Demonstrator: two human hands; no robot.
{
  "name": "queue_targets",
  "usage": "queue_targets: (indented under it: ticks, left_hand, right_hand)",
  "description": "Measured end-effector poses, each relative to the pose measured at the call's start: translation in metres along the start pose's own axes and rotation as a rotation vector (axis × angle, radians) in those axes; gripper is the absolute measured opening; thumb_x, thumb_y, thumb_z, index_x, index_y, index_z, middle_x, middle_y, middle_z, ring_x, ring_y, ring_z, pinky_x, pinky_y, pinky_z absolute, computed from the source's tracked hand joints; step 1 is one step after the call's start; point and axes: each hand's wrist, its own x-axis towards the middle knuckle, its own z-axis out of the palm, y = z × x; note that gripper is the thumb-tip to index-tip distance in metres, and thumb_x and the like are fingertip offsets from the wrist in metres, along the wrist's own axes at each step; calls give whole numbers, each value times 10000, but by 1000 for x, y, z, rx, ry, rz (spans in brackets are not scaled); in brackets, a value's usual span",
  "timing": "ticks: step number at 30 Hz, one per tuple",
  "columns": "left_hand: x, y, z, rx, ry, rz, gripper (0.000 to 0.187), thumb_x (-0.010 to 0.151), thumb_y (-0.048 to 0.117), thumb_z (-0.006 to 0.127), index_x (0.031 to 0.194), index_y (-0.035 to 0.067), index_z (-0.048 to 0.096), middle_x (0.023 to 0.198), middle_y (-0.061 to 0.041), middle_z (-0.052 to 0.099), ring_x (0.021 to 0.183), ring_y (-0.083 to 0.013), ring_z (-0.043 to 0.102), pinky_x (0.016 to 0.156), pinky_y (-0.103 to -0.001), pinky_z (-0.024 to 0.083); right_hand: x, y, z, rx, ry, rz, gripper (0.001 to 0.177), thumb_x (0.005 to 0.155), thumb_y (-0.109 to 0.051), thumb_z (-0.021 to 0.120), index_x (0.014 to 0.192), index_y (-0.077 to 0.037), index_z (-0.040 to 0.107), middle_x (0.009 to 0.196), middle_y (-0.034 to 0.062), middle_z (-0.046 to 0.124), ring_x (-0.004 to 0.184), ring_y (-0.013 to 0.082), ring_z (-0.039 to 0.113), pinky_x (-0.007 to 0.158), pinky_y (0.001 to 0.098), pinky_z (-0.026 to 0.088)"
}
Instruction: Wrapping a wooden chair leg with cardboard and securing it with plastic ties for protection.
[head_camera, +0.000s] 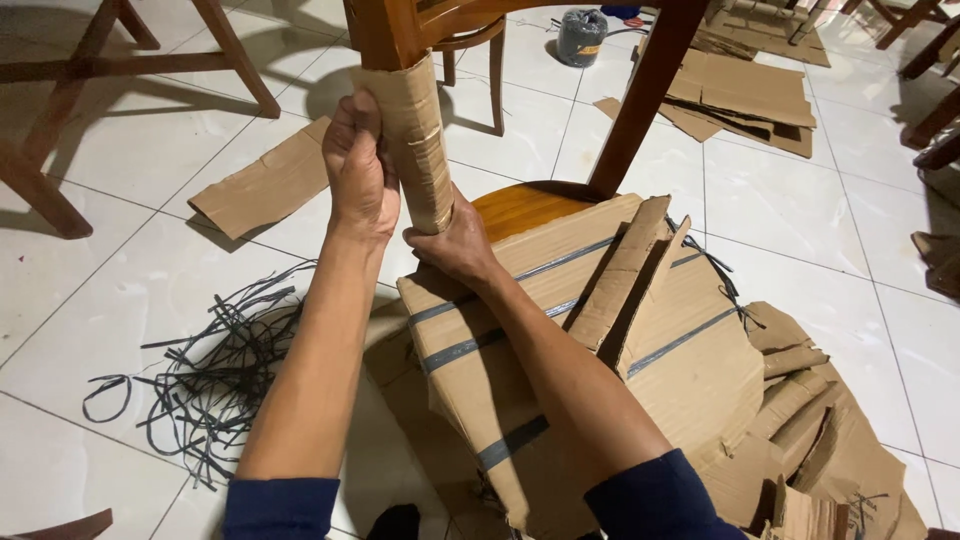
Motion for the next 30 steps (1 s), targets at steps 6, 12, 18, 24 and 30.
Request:
queue_targets:
  ticks: [6, 12, 18, 24, 30]
  left_hand:
    - [0, -1, 0, -10, -9, -11, 176, 994, 295, 677, 963, 123, 657, 924, 50, 677, 834, -37, 582, 819, -238, 459]
    - [-9, -27, 6, 594, 190, 273, 224, 1077, 180, 449, 1288, 110, 484, 1197, -77, 555, 1127, -228, 557, 1025, -424, 451]
    - [-23, -22, 27, 643, 80, 63, 649, 1054, 605, 321, 974, 113, 736, 890, -82, 767, 851, -154, 739, 842, -320, 584]
    - [-15, -46, 4, 468, 135, 21, 696, 1033, 597, 282, 854, 81, 713, 753, -108, 746, 652, -145, 742, 586, -254, 627]
    - [-8, -84, -45, 838, 72, 205, 471, 1089, 290, 327, 1304, -65, 549, 1324, -209, 636, 1174, -323, 640, 1049, -364, 475]
  right_hand:
    - [1, -1, -3, 126, -60, 3, 482, 663, -47, 776, 1105, -4, 587, 822, 101, 683, 647, 184, 647, 573, 307, 569]
    - [0, 6, 1, 164, -82, -43, 553, 684, -76, 816, 1174, -17, 567, 938, 121, 688, 776, 222, 693, 681, 344, 642]
    - [-1, -15, 14, 57, 67, 122, 498, 564, -262, 918, 979, -134, 672, 903, 105, 743, 908, 236, 697, 828, 421, 549]
    - [-10, -26, 7, 44, 34, 94, 559, 615, -196, 875, 1102, -41, 648, 1027, 246, 716, 1058, 393, 684, 898, 536, 517]
    - [-15, 0, 10, -108, 86, -324, 826, 899, -240, 780, 1476, -24, 229, 1369, 263, 551, 1160, 342, 660, 942, 415, 586]
